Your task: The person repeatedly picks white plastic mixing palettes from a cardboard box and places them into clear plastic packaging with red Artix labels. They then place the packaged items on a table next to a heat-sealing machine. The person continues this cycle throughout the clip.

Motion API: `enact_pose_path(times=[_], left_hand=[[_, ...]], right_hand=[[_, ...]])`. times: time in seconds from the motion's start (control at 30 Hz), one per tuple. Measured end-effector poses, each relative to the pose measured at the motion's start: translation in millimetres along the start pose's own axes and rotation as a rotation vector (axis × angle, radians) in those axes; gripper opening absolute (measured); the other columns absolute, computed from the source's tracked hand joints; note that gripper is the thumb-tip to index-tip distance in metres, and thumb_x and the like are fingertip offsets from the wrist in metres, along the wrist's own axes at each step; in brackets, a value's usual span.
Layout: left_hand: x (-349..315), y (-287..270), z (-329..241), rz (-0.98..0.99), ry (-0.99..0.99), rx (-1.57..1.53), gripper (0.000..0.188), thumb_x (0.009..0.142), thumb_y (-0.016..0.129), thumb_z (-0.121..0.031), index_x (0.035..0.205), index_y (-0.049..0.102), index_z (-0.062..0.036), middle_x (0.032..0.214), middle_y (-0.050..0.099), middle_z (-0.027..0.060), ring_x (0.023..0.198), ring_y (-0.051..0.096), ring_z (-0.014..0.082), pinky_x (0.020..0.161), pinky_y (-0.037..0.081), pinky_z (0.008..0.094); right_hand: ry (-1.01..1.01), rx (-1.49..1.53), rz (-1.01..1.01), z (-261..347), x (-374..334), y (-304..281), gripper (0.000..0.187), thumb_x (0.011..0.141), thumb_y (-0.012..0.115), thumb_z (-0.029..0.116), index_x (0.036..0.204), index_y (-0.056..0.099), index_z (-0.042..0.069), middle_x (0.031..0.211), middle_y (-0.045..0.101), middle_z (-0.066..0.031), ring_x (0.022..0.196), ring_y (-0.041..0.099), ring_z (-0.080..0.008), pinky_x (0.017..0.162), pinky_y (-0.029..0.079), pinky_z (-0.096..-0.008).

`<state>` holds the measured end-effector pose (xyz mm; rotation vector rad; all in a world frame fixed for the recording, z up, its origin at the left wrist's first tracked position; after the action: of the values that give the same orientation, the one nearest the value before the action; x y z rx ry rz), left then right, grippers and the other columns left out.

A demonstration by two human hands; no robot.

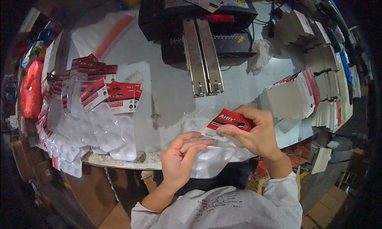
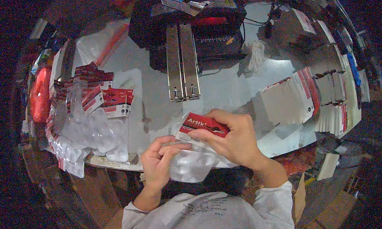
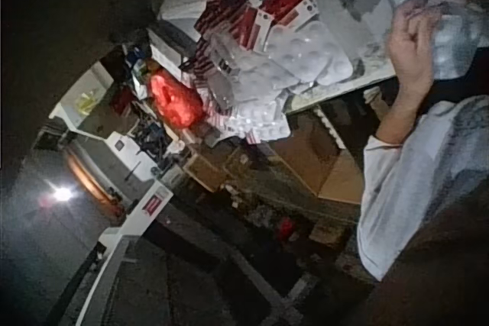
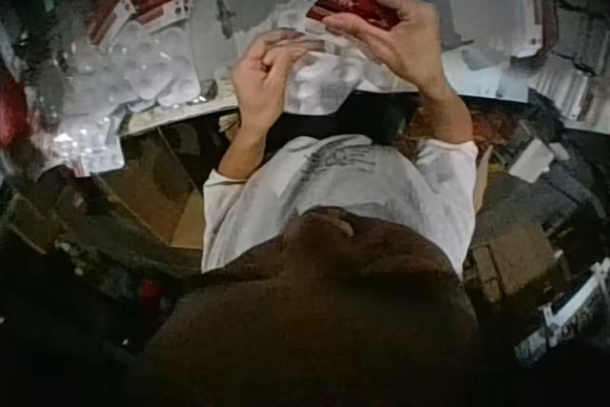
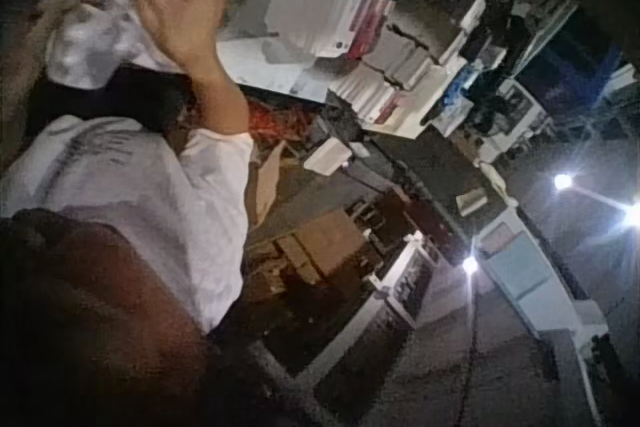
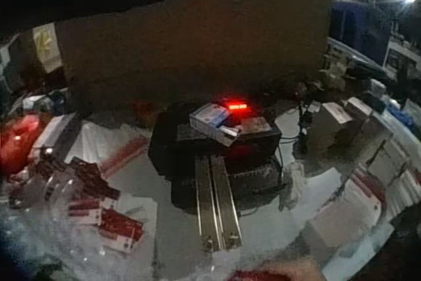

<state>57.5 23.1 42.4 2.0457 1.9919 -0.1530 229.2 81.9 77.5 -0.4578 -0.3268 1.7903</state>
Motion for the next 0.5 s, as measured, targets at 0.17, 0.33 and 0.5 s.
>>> enact_pose_path(times=[0.17,0.33,0.5], left_hand=[[1.7,1.5,4.0,0.031,-0.052,0.031,0.015,0.087,0.057,-0.01,0.093,0.063,0.0032,0.085,0.068,0.0079,0.074,0.06,0.0072,0.066,0.047,0.0202],[-0.1,0.5,-0.5,-0.114,0.1,0.178,0.013,0.085,0.06,-0.01,0.089,0.065,0.0014,0.079,0.067,0.0074,0.065,0.058,0.0066,0.058,0.045,0.0194],[-0.3,3.5,0.6,-0.103,0.096,0.288,0.009,0.083,0.063,-0.009,0.084,0.065,-0.0001,0.07,0.066,0.0061,0.057,0.054,0.005,0.052,0.041,0.019]], right_hand=[[-0.037,-0.033,-0.049,0.4,-5.2,-5.4,0.032,0.067,0.079,0.022,0.081,0.063,-0.002,0.065,0.06,-0.0053,0.056,0.051,-0.0071,0.051,0.04,-0.0211],[0.025,-0.161,-0.005,-1.1,-3.3,-8.1,0.035,0.065,0.08,0.024,0.082,0.064,-0.001,0.065,0.061,-0.006,0.057,0.052,-0.0072,0.052,0.042,-0.0217],[-0.101,-0.022,0.008,0.8,-3.5,-3.4,0.031,0.066,0.079,0.022,0.081,0.064,0.0,0.066,0.062,-0.0058,0.057,0.053,-0.007,0.052,0.042,-0.0223]])
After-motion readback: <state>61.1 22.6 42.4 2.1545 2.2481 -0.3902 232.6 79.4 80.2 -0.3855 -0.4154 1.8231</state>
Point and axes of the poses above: each hand's wrist, its own x-axis towards the middle knuckle, its own y-axis out of the palm, z = x × y, the point moved 3 cm from there along x, towards the middle knuckle
